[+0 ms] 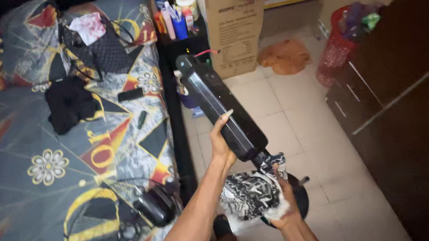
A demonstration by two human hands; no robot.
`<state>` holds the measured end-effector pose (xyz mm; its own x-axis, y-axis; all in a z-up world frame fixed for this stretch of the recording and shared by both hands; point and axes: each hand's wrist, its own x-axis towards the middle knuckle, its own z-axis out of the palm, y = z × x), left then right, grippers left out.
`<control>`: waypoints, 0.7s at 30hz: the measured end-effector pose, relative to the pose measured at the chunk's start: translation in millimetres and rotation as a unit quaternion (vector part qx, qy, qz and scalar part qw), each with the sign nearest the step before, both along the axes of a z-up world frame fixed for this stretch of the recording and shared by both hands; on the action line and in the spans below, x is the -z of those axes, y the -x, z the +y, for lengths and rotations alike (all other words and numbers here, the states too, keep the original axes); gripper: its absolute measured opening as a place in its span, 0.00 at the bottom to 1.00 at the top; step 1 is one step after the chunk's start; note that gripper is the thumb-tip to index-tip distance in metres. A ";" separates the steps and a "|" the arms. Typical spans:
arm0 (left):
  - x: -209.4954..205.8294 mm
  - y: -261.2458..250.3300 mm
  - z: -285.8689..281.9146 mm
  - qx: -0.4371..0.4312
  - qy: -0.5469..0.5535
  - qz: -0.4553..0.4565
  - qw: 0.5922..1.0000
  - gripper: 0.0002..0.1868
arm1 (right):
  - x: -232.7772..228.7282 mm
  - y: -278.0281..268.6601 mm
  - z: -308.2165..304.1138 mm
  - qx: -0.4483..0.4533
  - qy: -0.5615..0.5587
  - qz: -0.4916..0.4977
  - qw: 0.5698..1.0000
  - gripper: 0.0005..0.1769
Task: The person wipes the base and motor housing of a standing fan with a cloth. They then use a screwdriver to tighten the pole to the base, completing the assembly.
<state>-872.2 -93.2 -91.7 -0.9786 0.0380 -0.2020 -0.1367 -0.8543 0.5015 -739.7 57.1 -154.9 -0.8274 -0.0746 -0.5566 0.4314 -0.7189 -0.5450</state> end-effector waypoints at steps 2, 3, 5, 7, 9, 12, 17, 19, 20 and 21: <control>-8.2 40.8 -10.3 0.004 -0.030 0.009 1.000 0.18 | -11.9 40.4 -13.5 0.031 -0.050 0.030 0.998 0.11; -10.9 53.8 -14.9 0.007 -0.044 0.009 0.999 0.18 | -18.2 50.3 -20.3 0.048 -0.074 0.041 0.995 0.11; -18.1 88.4 -16.3 0.001 -0.046 -0.033 0.998 0.22 | -34.4 72.8 -28.0 0.081 -0.334 0.199 0.918 0.08; -23.1 118.4 -15.8 -0.013 -0.053 -0.065 0.996 0.25 | -52.0 102.2 -27.6 0.086 -0.698 0.445 0.554 0.06; -21.6 139.6 -17.7 -0.034 -0.064 -0.094 0.993 0.26 | -62.1 132.9 -30.6 0.060 -0.661 0.406 0.629 0.07; -9.9 167.8 -22.1 -0.058 -0.079 -0.038 0.994 0.27 | -63.3 179.2 -31.7 0.019 -0.593 0.336 0.732 0.08; 12.4 245.8 -40.9 0.000 -0.106 -0.072 0.992 0.30 | -54.6 253.1 -47.3 0.014 -0.238 0.124 0.963 0.14; 24.6 276.1 -37.0 0.001 -0.092 -0.061 0.994 0.28 | -59.1 286.0 -41.8 -0.033 0.004 0.013 0.999 0.20; 30.2 290.4 -30.7 -0.002 -0.083 -0.053 0.995 0.27 | -61.8 299.8 -36.1 -0.029 0.012 0.003 0.999 0.21; 30.4 316.8 -26.6 0.000 -0.071 -0.037 0.997 0.26 | -62.8 318.7 -30.5 -0.019 0.023 0.003 1.000 0.22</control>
<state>-1188.9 -119.8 -122.1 -0.9613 0.0722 -0.2659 -0.1696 -0.9156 0.3646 -1058.4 26.6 -92.1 -0.8263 -0.1321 -0.5475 0.4567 -0.7260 -0.5142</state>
